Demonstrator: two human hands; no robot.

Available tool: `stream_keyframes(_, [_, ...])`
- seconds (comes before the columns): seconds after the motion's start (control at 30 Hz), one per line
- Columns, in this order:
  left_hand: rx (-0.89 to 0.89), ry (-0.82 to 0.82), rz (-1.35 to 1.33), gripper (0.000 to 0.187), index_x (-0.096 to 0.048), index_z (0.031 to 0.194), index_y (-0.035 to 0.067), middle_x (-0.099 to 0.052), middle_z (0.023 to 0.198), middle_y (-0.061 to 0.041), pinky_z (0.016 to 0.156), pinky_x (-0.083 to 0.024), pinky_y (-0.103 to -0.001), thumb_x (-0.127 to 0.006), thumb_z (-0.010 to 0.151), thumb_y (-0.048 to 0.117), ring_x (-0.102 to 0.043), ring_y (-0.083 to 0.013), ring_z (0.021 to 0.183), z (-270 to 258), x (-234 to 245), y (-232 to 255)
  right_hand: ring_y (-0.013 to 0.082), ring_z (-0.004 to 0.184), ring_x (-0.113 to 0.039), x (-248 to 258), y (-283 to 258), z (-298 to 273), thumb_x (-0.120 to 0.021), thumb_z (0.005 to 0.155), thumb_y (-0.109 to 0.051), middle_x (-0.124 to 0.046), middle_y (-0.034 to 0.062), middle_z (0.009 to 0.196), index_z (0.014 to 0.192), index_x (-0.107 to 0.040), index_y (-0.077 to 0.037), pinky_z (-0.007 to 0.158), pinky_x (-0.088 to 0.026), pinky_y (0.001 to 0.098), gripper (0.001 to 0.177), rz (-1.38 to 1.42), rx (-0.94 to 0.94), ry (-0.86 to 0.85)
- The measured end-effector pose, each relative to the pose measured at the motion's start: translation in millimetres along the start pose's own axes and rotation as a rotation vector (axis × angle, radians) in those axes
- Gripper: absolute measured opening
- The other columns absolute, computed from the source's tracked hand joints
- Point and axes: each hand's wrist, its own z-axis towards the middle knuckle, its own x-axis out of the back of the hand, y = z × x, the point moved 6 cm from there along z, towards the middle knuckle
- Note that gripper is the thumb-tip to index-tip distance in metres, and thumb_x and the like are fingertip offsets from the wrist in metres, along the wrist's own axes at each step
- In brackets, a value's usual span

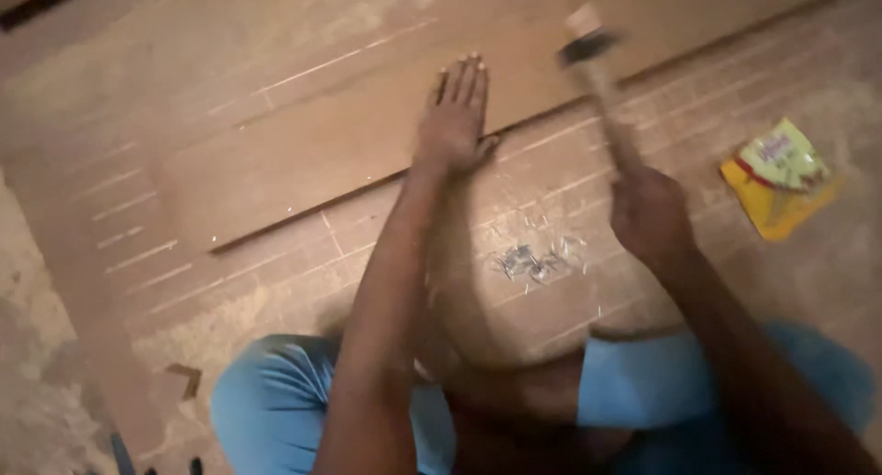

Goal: The person hammers nails into a long wooden board while sitting on the floor, handling the nails and hammer by hand.

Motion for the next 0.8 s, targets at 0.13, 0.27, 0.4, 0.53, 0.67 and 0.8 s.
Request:
stream_keyframes(0.13, [-0.054, 0.129, -0.027, 0.107, -0.010, 0.163, -0.003, -0.009, 0.172, -0.020, 0.130, -0.004, -0.047, -0.069, 0.091, 0.051, -0.007, -0.0331, 0.160, 2.6, 0.5, -3.5, 0.0348, 0.065, -0.066, -0.7, -8.4, -27.4, -0.056, 0.105, -0.008, -0.066, 0.0186, 0.075, 0.163, -0.025, -0.006, 0.065, -0.055, 0.0469, 0.066, 0.143, 0.033, 0.250])
stream_keyframes(0.27, [-0.066, 0.146, -0.061, 0.106, -0.013, 0.160, -0.004, -0.012, 0.171, -0.020, 0.129, -0.005, -0.048, -0.069, 0.089, 0.051, -0.008, -0.0334, 0.159, 2.0, 13.7, -1.0, 0.0433, 0.063, -0.065, -14.5, 2.8, 6.5, -0.060, 0.093, -0.010, -0.064, 0.0248, 0.070, 0.161, -0.036, -0.009, 0.060, -0.054, 0.0522, 0.073, -0.054, -0.016, -0.069])
stream_keyframes(0.4, [-0.102, 0.182, -0.020, 0.105, -0.014, 0.161, -0.007, -0.012, 0.171, -0.022, 0.130, -0.006, -0.049, -0.067, 0.092, 0.051, -0.009, -0.0334, 0.159, 4.3, -0.7, -6.1, 0.0399, 0.072, -0.067, 11.5, -6.2, -20.2, -0.054, 0.112, -0.011, -0.064, 0.0225, 0.080, 0.166, -0.024, -0.008, 0.065, -0.053, 0.0494, 0.062, 0.196, -0.109, 0.290])
stream_keyframes(0.53, [-0.096, 0.180, -0.055, 0.105, -0.015, 0.160, -0.006, -0.012, 0.170, -0.021, 0.128, -0.006, -0.050, -0.066, 0.092, 0.055, -0.009, -0.0362, 0.158, 5.4, 6.6, -1.7, 0.0454, 0.064, -0.064, -17.0, -13.0, 3.0, -0.058, 0.091, -0.008, -0.065, 0.0266, 0.072, 0.164, -0.030, -0.012, 0.060, -0.050, 0.0530, 0.078, 0.037, -0.025, -0.185])
stream_keyframes(0.67, [-0.181, 0.373, -0.237, 0.095, -0.029, 0.156, -0.004, -0.026, 0.164, -0.024, 0.126, -0.016, -0.051, -0.067, 0.091, 0.054, -0.024, -0.0396, 0.152, -6.3, 19.7, -10.8, 0.0413, 0.069, -0.068, 15.3, 5.9, -31.3, -0.061, 0.098, -0.014, -0.067, 0.0273, 0.080, 0.162, -0.038, -0.015, 0.065, -0.054, 0.0458, 0.068, 0.098, -0.128, -0.080])
stream_keyframes(0.8, [-0.219, 0.663, -0.380, 0.056, -0.060, 0.140, 0.003, -0.053, 0.146, -0.023, 0.115, -0.044, -0.052, -0.068, 0.099, 0.039, -0.051, -0.0423, 0.134, -50.2, 15.8, 8.0, 0.0289, 0.073, -0.069, 44.2, 9.1, -93.7, -0.056, 0.103, -0.010, -0.069, 0.0203, 0.087, 0.168, -0.033, -0.009, 0.068, -0.055, 0.0384, 0.069, 0.249, -0.230, 0.151])
